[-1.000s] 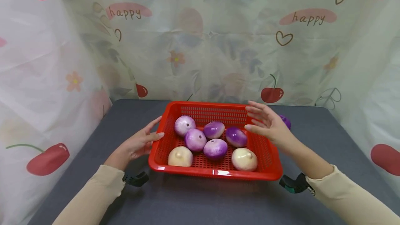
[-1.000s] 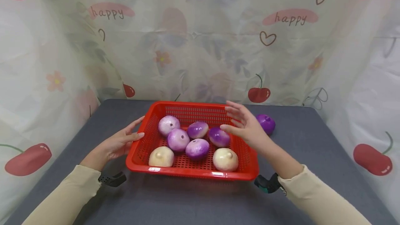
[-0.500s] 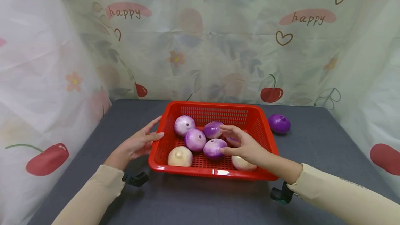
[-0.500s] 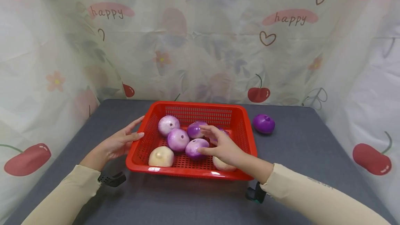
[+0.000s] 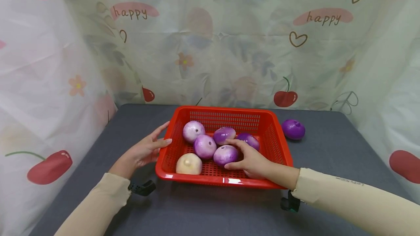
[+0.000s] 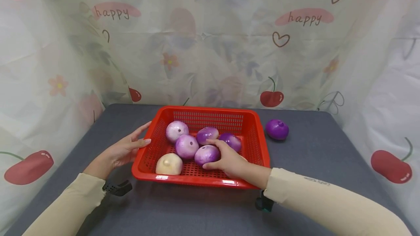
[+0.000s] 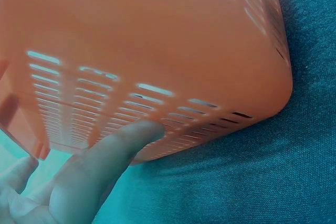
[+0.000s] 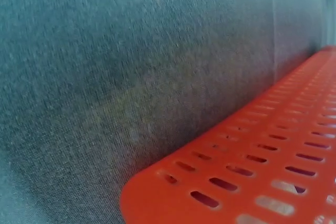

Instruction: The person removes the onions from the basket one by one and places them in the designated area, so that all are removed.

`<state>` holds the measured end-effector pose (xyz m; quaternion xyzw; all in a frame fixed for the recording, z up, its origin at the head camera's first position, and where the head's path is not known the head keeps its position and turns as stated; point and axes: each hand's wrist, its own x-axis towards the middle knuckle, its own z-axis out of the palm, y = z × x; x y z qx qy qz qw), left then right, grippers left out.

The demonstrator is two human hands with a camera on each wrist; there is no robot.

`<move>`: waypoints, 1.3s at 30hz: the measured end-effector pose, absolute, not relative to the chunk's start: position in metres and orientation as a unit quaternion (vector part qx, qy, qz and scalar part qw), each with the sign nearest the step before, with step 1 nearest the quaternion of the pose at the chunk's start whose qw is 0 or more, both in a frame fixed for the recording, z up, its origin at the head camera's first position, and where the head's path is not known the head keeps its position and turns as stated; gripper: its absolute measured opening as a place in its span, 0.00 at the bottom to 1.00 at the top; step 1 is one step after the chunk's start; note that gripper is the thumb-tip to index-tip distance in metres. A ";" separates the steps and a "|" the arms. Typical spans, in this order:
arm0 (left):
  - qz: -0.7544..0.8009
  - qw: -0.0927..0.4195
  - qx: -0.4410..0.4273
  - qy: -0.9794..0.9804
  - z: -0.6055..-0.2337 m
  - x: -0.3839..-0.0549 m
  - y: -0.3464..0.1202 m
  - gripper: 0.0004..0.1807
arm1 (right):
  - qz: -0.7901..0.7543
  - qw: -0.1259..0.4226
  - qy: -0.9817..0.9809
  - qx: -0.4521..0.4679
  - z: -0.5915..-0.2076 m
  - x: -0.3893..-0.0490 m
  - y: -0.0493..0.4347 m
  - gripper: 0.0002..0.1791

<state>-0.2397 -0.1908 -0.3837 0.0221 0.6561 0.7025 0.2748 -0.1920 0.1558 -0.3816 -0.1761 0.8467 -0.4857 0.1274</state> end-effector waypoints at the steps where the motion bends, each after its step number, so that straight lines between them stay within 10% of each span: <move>1: 0.703 0.274 0.021 0.656 -0.384 -0.240 -0.191 0.43 | -0.467 0.127 0.857 -0.178 -0.381 -0.192 0.155 0.41; 21: 0.695 0.265 0.020 0.668 -0.386 -0.238 -0.190 0.46 | -0.326 0.154 0.902 -0.237 -0.382 -0.190 0.154 0.29; 39: 0.702 0.270 0.021 0.658 -0.385 -0.240 -0.190 0.43 | -0.468 0.119 0.854 -0.195 -0.326 -0.191 0.192 0.37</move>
